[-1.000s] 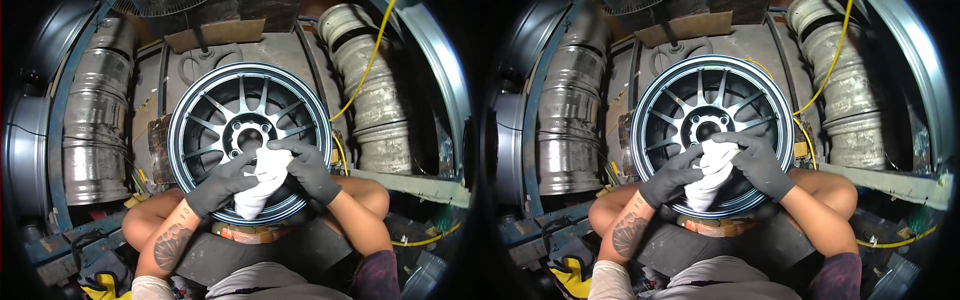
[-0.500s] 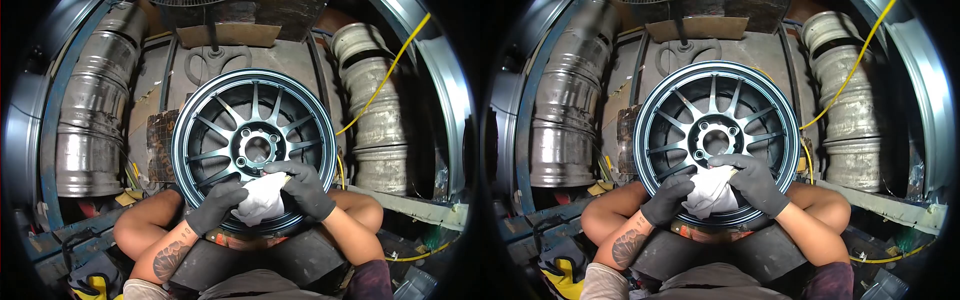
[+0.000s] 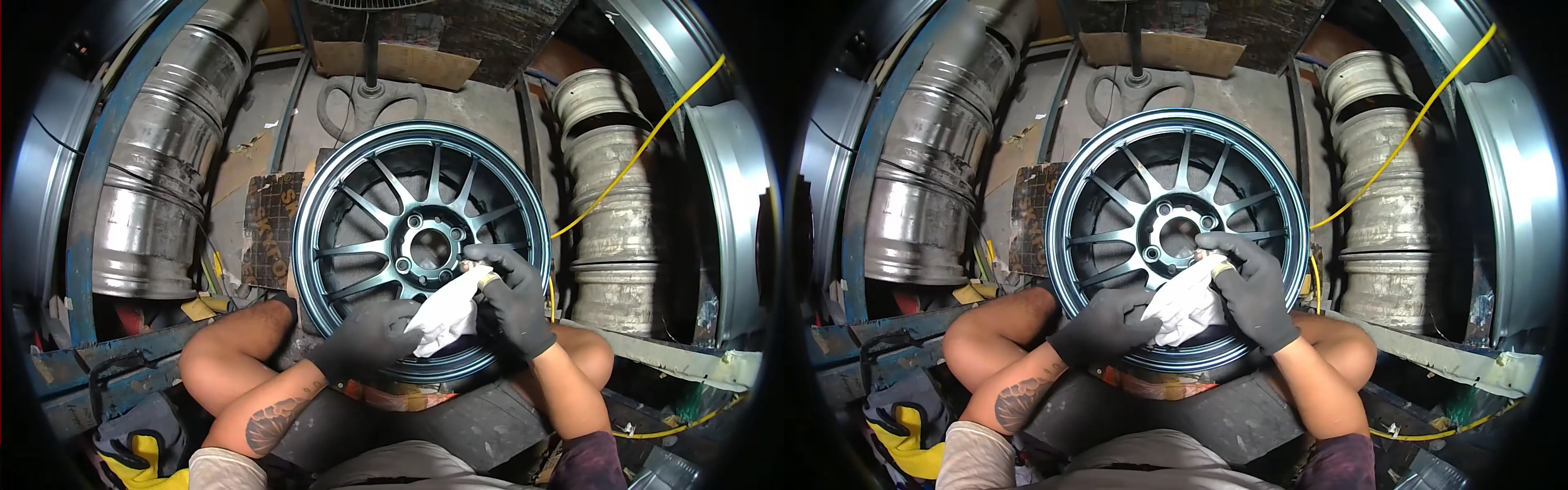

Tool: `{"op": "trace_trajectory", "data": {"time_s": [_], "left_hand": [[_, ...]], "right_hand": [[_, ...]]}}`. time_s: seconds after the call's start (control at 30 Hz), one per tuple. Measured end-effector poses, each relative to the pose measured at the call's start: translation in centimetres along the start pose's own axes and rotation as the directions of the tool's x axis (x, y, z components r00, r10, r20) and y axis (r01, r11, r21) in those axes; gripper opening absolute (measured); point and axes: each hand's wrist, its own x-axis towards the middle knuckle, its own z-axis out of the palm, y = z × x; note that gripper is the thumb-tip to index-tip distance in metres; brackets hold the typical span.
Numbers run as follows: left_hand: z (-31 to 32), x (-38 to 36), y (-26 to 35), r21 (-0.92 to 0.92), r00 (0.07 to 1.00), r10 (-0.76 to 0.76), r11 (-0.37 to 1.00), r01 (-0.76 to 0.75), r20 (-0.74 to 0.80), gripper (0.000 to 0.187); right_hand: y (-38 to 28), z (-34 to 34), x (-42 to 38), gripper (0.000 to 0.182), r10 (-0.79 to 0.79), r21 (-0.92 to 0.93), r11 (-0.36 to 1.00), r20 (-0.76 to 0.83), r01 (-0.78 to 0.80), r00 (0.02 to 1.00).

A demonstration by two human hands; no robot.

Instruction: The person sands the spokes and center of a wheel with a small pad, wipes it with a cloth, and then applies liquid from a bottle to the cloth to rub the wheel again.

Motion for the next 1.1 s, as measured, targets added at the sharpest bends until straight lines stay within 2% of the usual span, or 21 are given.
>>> {"op": "trace_trajectory", "data": {"time_s": [0.03,0.13,0.17,0.2,0.27,0.3,0.37,0.47,0.53,0.57,0.63,0.67,0.73,0.77,0.83,0.87,0.9,1.0,1.03,1.1], "left_hand": [[0.2,0.0,-0.3,0.062,0.991,0.081,0.995,-0.075,-0.106,0.031],[-1.1,-0.3,0.2,0.287,0.983,0.121,0.955,-0.078,-0.135,0.031],[-0.8,-0.3,-0.6,0.341,0.964,0.201,0.93,-0.133,-0.172,0.027],[-0.8,-0.2,-0.7,0.282,0.942,0.29,0.93,-0.235,-0.17,0.027],[-0.6,0.0,-0.9,0.162,0.87,0.457,0.888,-0.431,-0.186,0.027],[0.0,0.3,-1.4,0.005,0.85,0.506,0.86,-0.511,-0.147,0.021],[0.4,-0.2,-2.1,-0.27,0.93,0.36,0.905,-0.33,0.071,0.017],[1.1,-0.9,-1.8,-0.422,0.968,0.077,0.906,0.032,0.237,0.021],[1.5,-0.7,-2.2,-0.371,0.974,0.09,0.929,-0.007,0.208,0.021],[1.7,-0.6,-2.2,-0.339,0.977,0.101,0.94,-0.031,0.19,0.021],[1.6,0.0,-1.5,-0.253,0.979,0.14,0.962,-0.1,0.147,0.021],[1.5,0.1,-1.5,-0.15,0.967,0.249,0.959,-0.239,0.047,0.022],[1.4,0.3,-1.5,0.093,0.871,0.478,0.878,-0.47,-0.114,0.024],[0.7,0.3,-1.5,0.283,0.843,0.526,0.83,-0.48,-0.114,0.026],[0.1,0.0,-0.8,0.008,0.934,0.228,0.972,-0.235,-0.276,0.025],[-0.2,-0.1,-0.4,-0.143,0.947,0.056,0.984,-0.106,-0.317,0.024],[-0.5,-0.1,0.1,-0.126,0.916,0.101,0.979,-0.161,-0.389,0.023],[-2.1,0.0,0.6,0.179,0.852,0.316,0.948,-0.264,-0.417,0.02],[-2.1,0.2,0.3,0.346,0.78,0.417,0.898,-0.272,-0.467,0.014],[-3.4,0.3,0.6,0.448,0.739,0.492,0.847,-0.286,-0.46,0.013]], "right_hand": [[-0.2,0.0,-0.1,0.034,-0.006,-0.003,1.0,-0.007,0.006,1.0],[-0.5,0.0,-0.4,0.034,-0.053,-0.051,0.997,-0.024,0.052,0.998],[-0.5,-0.2,-0.4,0.034,-0.093,-0.091,0.992,-0.024,0.091,0.995],[-0.5,-0.3,-0.4,0.034,-0.134,-0.129,0.983,-0.021,0.13,0.991],[-0.3,-0.8,-0.5,0.032,-0.095,-0.143,0.985,0.004,0.094,0.996],[-0.2,-1.0,-0.6,0.031,-0.075,-0.15,0.986,0.016,0.076,0.997],[0.2,-0.7,-0.6,0.029,-0.024,-0.056,0.998,0.035,0.026,0.999],[0.7,0.2,-0.8,0.025,-0.009,0.016,1.0,0.058,0.008,0.998],[1.5,0.7,-0.8,0.026,-0.02,0.053,0.998,0.093,0.015,0.995],[1.7,0.9,-0.8,0.026,-0.057,0.015,0.998,0.103,0.055,0.993],[1.7,1.4,-0.9,0.026,-0.073,0.024,0.997,0.078,0.071,0.994],[1.7,1.5,-0.9,0.027,-0.08,0.027,0.997,0.068,0.078,0.994],[1.4,1.4,-0.9,0.028,-0.054,0.043,0.998,0.031,0.052,0.998],[1.4,1.1,-0.8,0.029,-0.043,0.059,0.997,0.0,0.043,0.999],[1.1,0.3,-0.5,0.029,-0.053,0.013,0.998,-0.085,0.054,0.995],[1.3,-0.3,-0.1,0.028,-0.09,0.012,0.996,-0.099,0.091,0.991],[1.0,-0.6,0.1,0.029,-0.105,0.008,0.994,-0.103,0.106,0.989],[0.6,-0.7,0.2,0.03,-0.123,0.016,0.992,-0.088,0.125,0.988],[0.6,-0.6,0.2,0.03,-0.125,0.022,0.992,-0.076,0.127,0.989],[0.7,-0.9,0.4,0.031,-0.138,0.06,0.988,-0.073,0.142,0.988]]}}
